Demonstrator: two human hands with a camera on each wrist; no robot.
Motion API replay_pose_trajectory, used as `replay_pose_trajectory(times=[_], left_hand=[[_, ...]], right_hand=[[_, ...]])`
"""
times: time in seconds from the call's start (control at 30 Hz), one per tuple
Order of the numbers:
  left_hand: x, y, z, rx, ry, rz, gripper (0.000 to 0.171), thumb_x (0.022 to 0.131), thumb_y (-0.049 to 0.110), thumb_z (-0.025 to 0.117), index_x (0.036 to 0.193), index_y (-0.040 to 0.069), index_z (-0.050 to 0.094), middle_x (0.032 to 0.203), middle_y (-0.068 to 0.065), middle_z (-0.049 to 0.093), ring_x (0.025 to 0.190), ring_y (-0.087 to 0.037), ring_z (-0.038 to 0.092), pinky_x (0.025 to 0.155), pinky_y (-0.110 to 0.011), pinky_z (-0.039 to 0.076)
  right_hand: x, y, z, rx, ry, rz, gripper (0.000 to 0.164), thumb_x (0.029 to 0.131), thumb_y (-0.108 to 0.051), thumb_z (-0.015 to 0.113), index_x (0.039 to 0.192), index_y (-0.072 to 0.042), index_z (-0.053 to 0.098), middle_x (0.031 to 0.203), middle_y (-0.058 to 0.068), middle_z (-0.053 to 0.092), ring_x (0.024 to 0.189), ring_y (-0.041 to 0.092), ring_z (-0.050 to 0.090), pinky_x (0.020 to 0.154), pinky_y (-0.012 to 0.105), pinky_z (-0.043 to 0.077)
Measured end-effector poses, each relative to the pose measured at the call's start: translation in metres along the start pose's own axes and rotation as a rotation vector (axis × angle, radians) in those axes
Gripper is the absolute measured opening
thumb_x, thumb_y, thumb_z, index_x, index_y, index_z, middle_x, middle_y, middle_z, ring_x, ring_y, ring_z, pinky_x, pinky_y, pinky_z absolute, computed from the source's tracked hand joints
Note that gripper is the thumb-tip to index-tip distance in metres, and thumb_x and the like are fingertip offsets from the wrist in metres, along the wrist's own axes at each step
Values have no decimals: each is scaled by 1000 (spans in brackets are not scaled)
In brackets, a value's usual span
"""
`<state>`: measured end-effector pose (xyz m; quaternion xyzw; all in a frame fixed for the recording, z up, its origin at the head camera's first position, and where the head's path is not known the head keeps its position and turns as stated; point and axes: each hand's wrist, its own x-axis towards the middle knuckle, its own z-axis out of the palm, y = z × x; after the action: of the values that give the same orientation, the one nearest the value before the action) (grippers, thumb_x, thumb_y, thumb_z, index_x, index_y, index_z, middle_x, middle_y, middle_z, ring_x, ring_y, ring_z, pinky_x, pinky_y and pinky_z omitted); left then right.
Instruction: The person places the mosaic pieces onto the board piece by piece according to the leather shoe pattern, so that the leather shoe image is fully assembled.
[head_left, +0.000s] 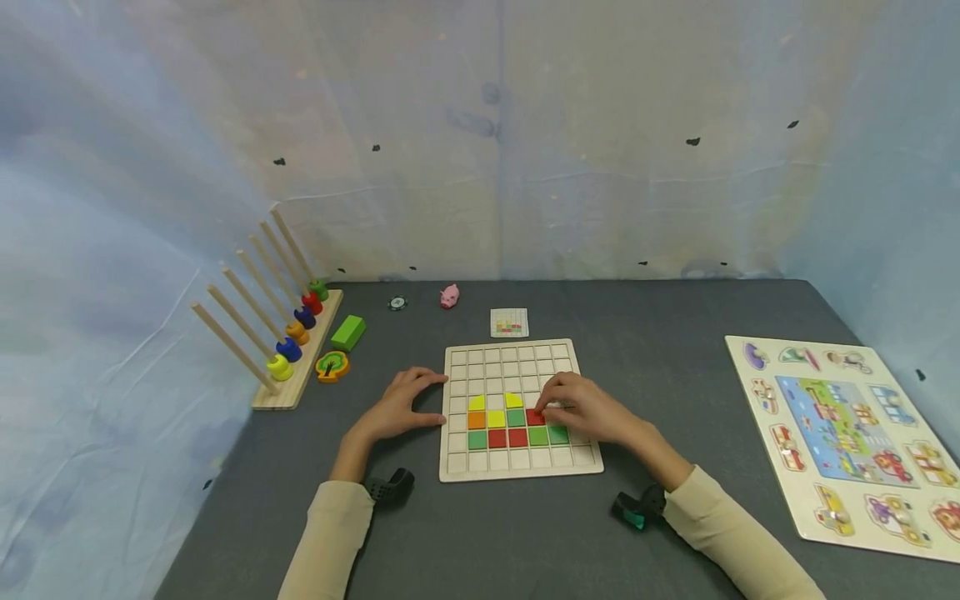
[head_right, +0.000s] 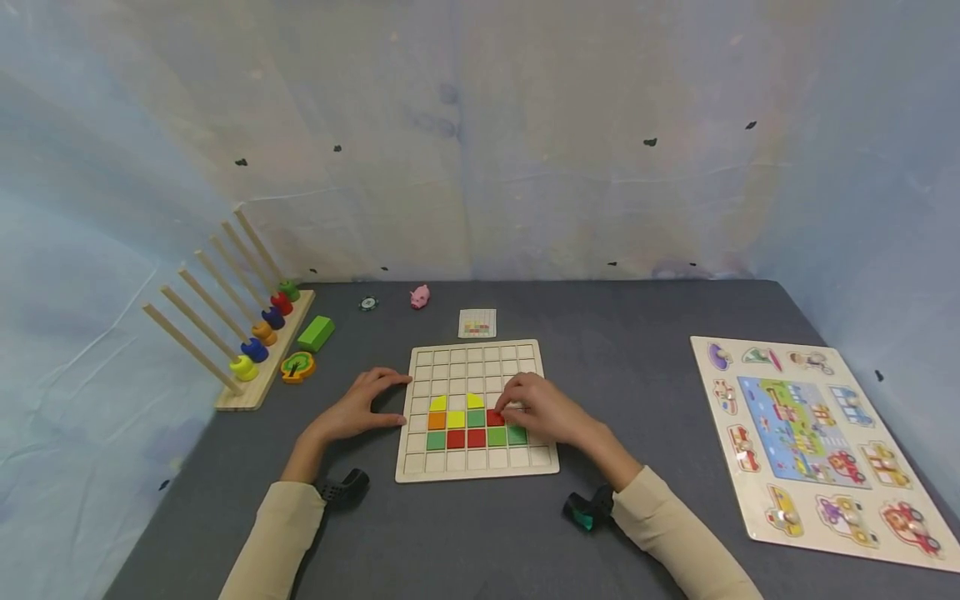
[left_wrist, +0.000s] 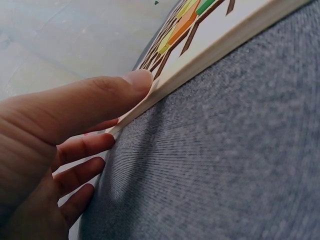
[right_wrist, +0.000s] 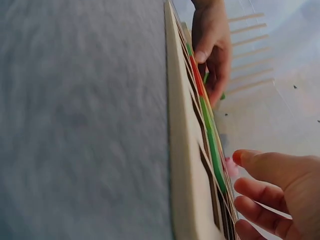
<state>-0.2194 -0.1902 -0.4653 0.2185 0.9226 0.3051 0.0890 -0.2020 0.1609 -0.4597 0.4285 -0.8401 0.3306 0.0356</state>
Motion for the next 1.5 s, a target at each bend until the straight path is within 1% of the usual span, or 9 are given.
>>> replay_pose_trajectory(times=[0.2,0.33,0.5,0.73,0.83,0.97,1.23,1.4,1.5], left_hand=[[0,0,0,3,4,11,68,76,40,75,136,20,49,132,-6,41,118,-27,34,99,-53,30],[0,-1,0,5,7,8,69,76,41,75,136,19,48,132,-6,41,118,-27,34,98,-53,30],[0,-2,0,6,6,-3,69,77,41,75,136,19,48,133,-6,41,119,-27,33,98,-54,30],[-1,-2,0,0,9,1,68,77,39,75,136,18,49,132,-6,42,119,-28,33,98,-54,30],[-1,-2,0,-1,9,3,68,77,38,75,136,17,49,132,-7,42,119,-28,33,98,-54,30],[-1,-1,0,-1,9,6,68,77,38,76,136,17,49,132,-7,42,119,-29,34,98,-54,30],[0,-1,0,4,7,9,68,77,38,75,135,18,49,133,-7,42,119,-28,34,98,-54,31],[0,0,0,2,6,7,68,77,39,75,136,18,49,133,-7,42,120,-28,34,98,-54,30],[0,0,0,1,5,3,68,77,40,75,136,19,48,133,-7,41,120,-28,33,98,-54,30]], right_hand=[[-12,4,-16,9,28,50,14,89,-9,62,102,-11,69,105,3,60,90,14,54,71,34,44],[-22,10,-24,-2,24,67,15,88,-9,64,103,-12,68,105,3,60,90,15,54,73,38,44],[-33,15,-33,-15,-5,114,19,86,-9,67,105,-11,67,104,3,59,93,19,55,76,41,45],[-48,19,-41,-54,-49,155,27,82,-12,71,109,-9,65,102,4,59,88,17,54,74,37,45],[-52,20,-43,-69,-74,192,29,82,-13,71,110,-8,64,102,4,58,87,16,53,75,37,45],[-56,20,-44,-76,-92,234,30,82,-14,71,110,-7,64,100,2,58,86,15,53,75,36,45],[-59,22,-45,-52,-66,249,26,80,-12,73,103,-4,64,88,3,59,75,14,53,66,29,45],[-58,20,-46,-33,-96,283,25,81,-15,73,100,-6,61,83,0,55,70,11,50,62,24,42],[-57,19,-46,-13,-116,269,22,83,-13,71,101,-7,60,80,-2,55,68,8,48,61,24,41]])
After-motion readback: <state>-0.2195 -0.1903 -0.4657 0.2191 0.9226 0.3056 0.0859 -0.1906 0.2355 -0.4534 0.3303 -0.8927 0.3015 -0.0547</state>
